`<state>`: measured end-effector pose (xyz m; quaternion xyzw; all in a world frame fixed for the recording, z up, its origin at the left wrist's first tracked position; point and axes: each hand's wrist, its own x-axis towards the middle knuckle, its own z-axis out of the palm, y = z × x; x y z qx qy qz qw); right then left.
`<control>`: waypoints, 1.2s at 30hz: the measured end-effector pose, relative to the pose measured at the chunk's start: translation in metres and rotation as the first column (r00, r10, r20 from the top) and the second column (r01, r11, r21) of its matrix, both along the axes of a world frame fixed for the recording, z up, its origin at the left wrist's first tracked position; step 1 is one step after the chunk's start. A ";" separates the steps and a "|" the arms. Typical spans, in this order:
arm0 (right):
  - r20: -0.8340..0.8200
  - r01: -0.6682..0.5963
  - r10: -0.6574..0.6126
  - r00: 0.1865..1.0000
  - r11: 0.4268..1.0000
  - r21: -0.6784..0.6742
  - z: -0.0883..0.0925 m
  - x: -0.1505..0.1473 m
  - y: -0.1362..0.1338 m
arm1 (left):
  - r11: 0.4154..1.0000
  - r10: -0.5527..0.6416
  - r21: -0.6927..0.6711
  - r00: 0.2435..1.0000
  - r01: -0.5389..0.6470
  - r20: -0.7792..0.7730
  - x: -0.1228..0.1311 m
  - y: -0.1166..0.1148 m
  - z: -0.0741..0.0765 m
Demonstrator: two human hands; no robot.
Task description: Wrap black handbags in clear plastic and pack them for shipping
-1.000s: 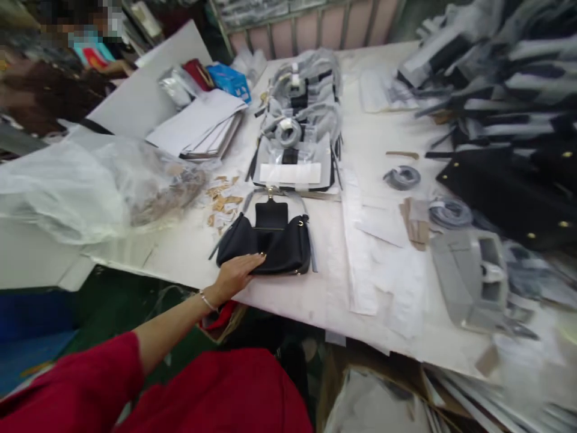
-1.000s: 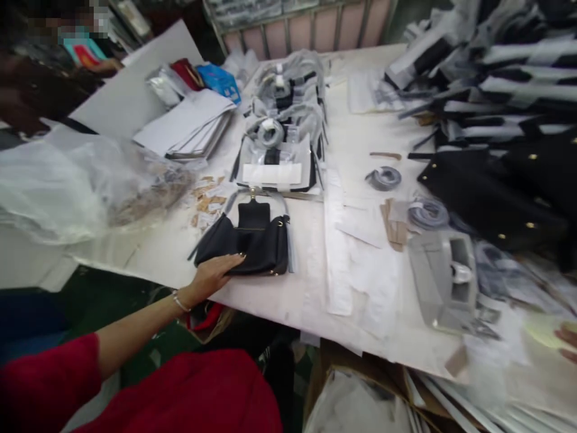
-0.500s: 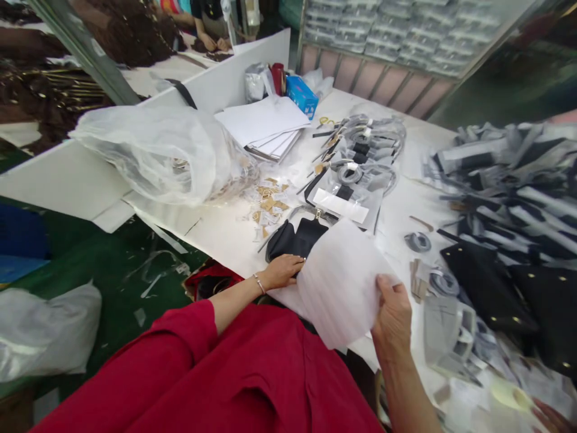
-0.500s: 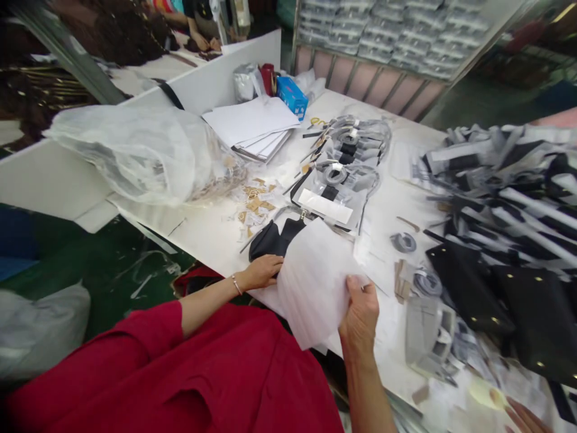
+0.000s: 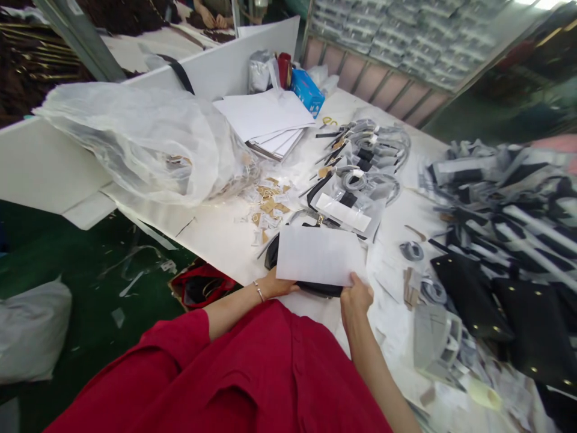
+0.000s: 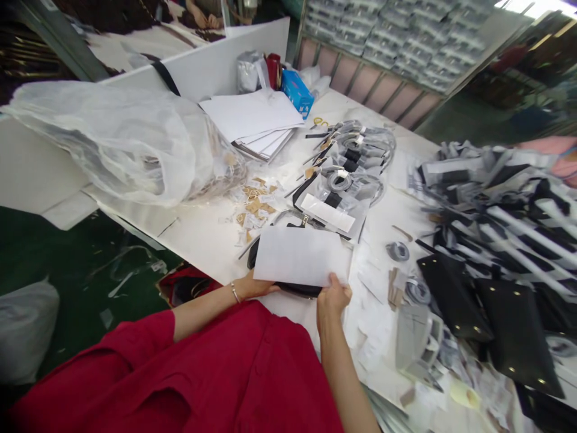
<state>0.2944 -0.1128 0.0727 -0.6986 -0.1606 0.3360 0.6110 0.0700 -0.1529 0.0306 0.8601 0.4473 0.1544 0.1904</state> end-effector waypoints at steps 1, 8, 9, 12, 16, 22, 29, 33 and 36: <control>0.020 -0.029 0.029 0.999 1.000 -0.005 0.000 0.005 -0.001 | 1.000 -0.015 0.012 1.000 0.015 -0.008 0.000 0.001 0.002; 0.785 -0.409 0.470 0.404 0.860 -0.305 0.024 0.053 -0.032 | 0.997 -0.008 -0.072 0.998 0.003 -0.067 0.003 0.004 0.015; 0.841 -0.458 0.475 0.258 0.827 -0.326 0.028 0.053 -0.033 | 0.997 -0.011 -0.081 0.997 0.005 -0.077 0.003 0.004 0.017; 0.837 -0.670 0.541 -0.080 0.593 -0.447 0.031 0.036 -0.027 | 0.998 -0.015 -0.070 0.996 0.009 -0.087 0.004 0.005 0.019; 0.626 -0.681 0.696 -0.352 0.268 -0.681 0.013 -0.004 -0.008 | 1.000 0.004 -0.018 0.993 -0.006 -0.115 0.007 0.003 0.018; 0.396 -0.500 0.768 -0.503 0.115 -0.858 0.005 -0.021 0.013 | 0.998 -0.001 0.064 0.991 0.010 -0.137 0.010 0.001 0.012; 0.262 -0.400 0.739 -0.621 -0.012 -0.917 0.025 -0.006 0.025 | 0.993 -0.016 0.112 0.997 0.024 -0.071 0.011 0.003 0.007; 0.399 -0.431 0.681 -0.614 0.134 -0.892 0.019 -0.001 0.022 | 0.997 -0.051 0.053 0.997 0.054 -0.059 0.008 0.004 0.012; 0.532 -0.525 0.685 -0.498 0.250 -0.814 0.015 -0.002 0.015 | 0.995 -0.084 0.055 0.995 0.087 -0.048 0.003 0.007 0.019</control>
